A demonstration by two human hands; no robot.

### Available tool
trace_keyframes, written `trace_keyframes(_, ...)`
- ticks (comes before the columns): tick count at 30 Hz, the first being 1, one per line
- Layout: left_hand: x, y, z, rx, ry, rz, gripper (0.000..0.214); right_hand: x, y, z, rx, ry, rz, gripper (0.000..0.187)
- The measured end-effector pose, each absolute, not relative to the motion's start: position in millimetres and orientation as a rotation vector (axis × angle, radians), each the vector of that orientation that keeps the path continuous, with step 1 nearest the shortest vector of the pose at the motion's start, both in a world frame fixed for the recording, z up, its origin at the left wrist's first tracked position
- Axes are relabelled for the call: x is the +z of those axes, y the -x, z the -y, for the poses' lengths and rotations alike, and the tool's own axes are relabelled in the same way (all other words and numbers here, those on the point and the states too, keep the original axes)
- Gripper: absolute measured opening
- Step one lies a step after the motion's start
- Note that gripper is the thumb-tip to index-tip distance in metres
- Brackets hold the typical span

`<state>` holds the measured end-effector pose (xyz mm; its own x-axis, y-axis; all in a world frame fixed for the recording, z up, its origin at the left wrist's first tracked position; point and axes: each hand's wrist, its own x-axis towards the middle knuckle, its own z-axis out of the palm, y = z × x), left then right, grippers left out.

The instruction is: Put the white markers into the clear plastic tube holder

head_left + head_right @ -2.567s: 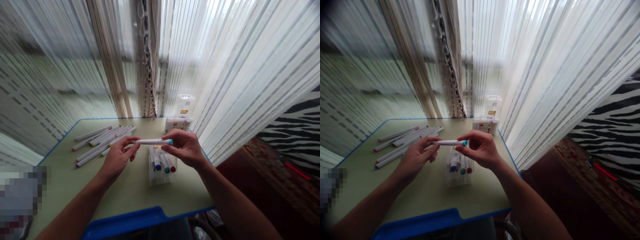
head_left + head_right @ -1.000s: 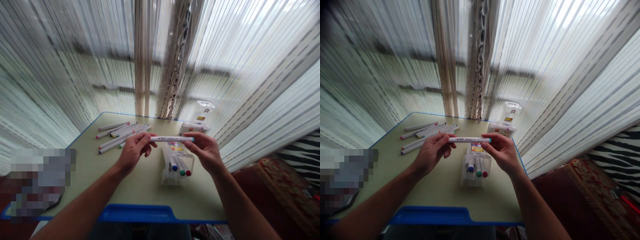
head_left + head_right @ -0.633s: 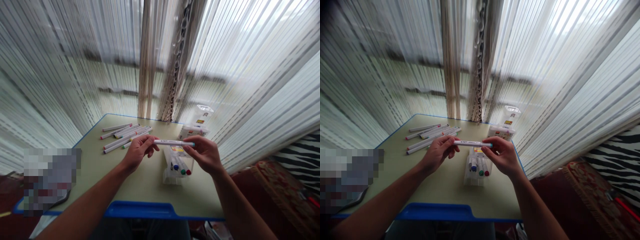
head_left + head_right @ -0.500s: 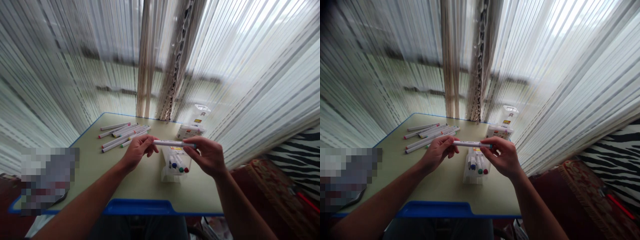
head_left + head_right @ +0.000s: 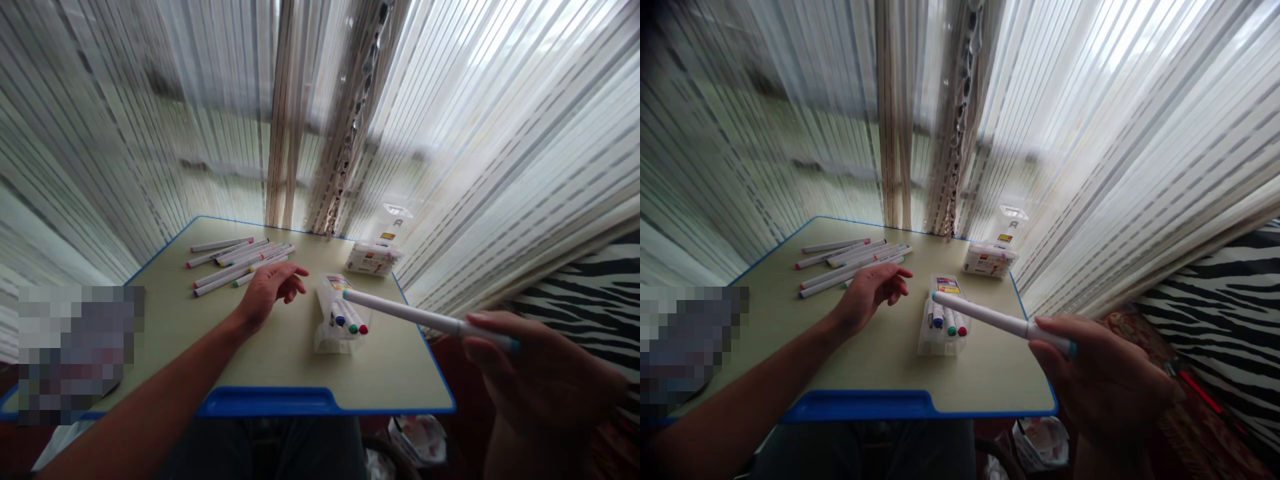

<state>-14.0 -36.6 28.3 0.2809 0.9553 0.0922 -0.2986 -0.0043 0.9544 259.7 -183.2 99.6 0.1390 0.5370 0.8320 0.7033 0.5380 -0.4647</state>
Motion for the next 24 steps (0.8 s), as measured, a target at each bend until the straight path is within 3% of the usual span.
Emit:
trace_keyframes(11, 29, 13, 38, 1.143, -1.153, -0.811, 0.034, 86, -258, 204, -0.353, 1.162, 1.822, 0.030)
trace_keyframes(24, 29, 14, 37, 1.120, -1.156, -0.821, 0.034, 75, -216, 174, -0.309, 1.059, 2.022, 0.030)
